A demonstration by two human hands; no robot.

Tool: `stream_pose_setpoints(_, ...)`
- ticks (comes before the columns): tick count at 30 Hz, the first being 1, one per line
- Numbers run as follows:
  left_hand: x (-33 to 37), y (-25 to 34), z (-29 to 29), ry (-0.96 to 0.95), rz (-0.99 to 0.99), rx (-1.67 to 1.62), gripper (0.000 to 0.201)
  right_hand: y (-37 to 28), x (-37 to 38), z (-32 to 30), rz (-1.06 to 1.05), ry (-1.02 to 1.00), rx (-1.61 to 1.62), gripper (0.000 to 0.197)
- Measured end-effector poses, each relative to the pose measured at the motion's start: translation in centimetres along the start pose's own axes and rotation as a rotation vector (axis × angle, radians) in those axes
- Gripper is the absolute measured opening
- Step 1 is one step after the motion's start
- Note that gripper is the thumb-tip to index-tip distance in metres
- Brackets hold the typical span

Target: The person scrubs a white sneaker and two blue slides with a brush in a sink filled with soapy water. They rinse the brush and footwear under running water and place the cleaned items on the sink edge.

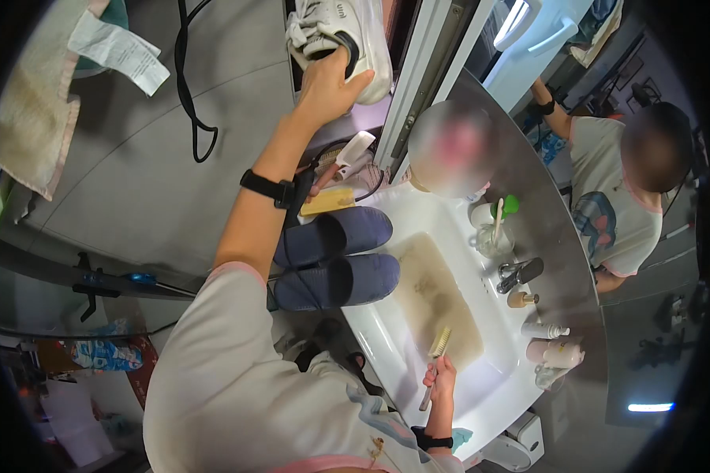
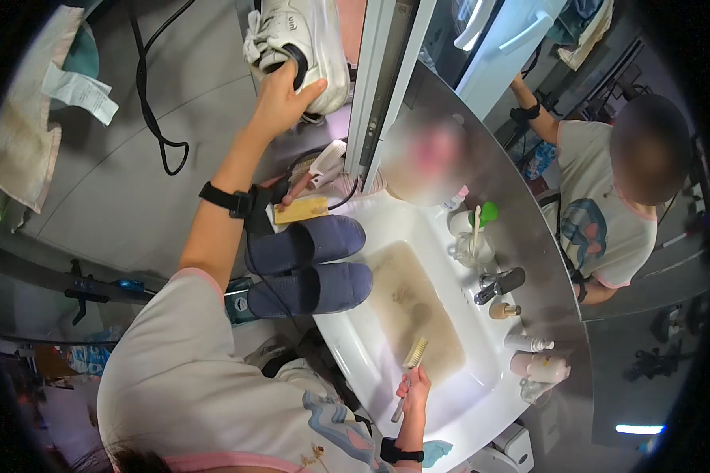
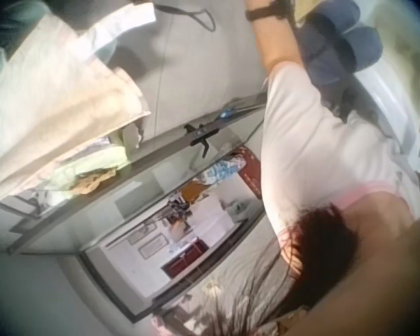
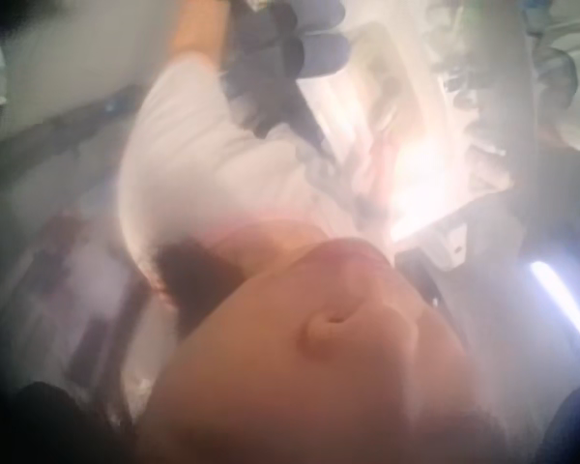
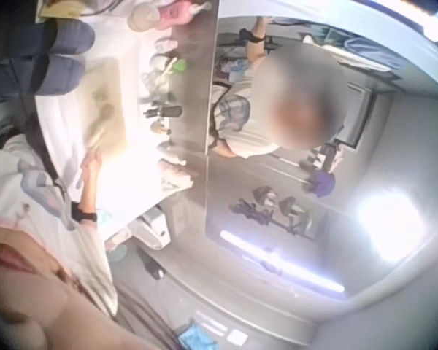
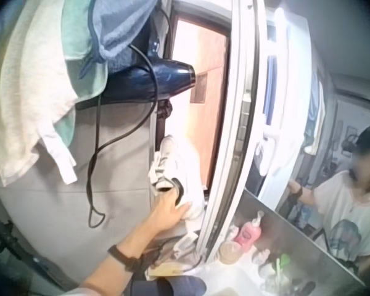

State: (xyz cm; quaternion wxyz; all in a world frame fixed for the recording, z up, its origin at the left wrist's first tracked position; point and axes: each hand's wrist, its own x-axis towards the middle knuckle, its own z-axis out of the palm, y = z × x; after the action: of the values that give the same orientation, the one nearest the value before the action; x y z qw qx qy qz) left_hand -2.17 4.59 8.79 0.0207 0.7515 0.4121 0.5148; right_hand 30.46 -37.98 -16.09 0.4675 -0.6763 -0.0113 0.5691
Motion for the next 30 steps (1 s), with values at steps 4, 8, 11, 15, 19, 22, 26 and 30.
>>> stream_pose_setpoints(4,3.3,-2.5,3.7,0.060,0.033,0.096,0.038,0.0,0.0,0.6,0.014,0.026,-0.007,0.016)
stream_pose_setpoints(8,5.4,-5.3,8.0,-0.001,0.009,0.135,0.033,-0.2,-0.1,1.6,0.001,0.025,-0.035,0.017)
stream_pose_setpoints(11,5.9,-6.8,11.0,-0.087,-0.033,0.239,0.026,-0.3,-0.3,2.0,0.021,0.045,-0.029,0.017)
stream_pose_setpoints(15,5.7,-9.6,14.9,-0.192,0.003,0.275,0.021,-0.3,-0.6,2.1,0.039,0.063,-0.001,0.015)
stream_pose_setpoints(19,5.1,-9.9,17.3,-0.404,-0.143,0.379,0.020,-0.3,-1.1,2.2,0.042,0.089,0.007,0.014)
stream_pose_setpoints(22,4.2,-9.5,18.3,-0.504,-0.233,0.346,0.025,-0.3,-1.8,2.4,0.045,0.126,-0.004,0.015)
stream_pose_setpoints(26,2.8,-16.2,23.4,-0.533,-0.226,0.370,0.030,-1.0,-2.4,3.0,0.039,0.119,0.008,0.019)
stream_pose_setpoints(30,1.2,-19.1,26.4,-0.527,-0.180,0.254,0.033,-0.4,-2.6,2.8,0.041,0.144,0.018,0.024)
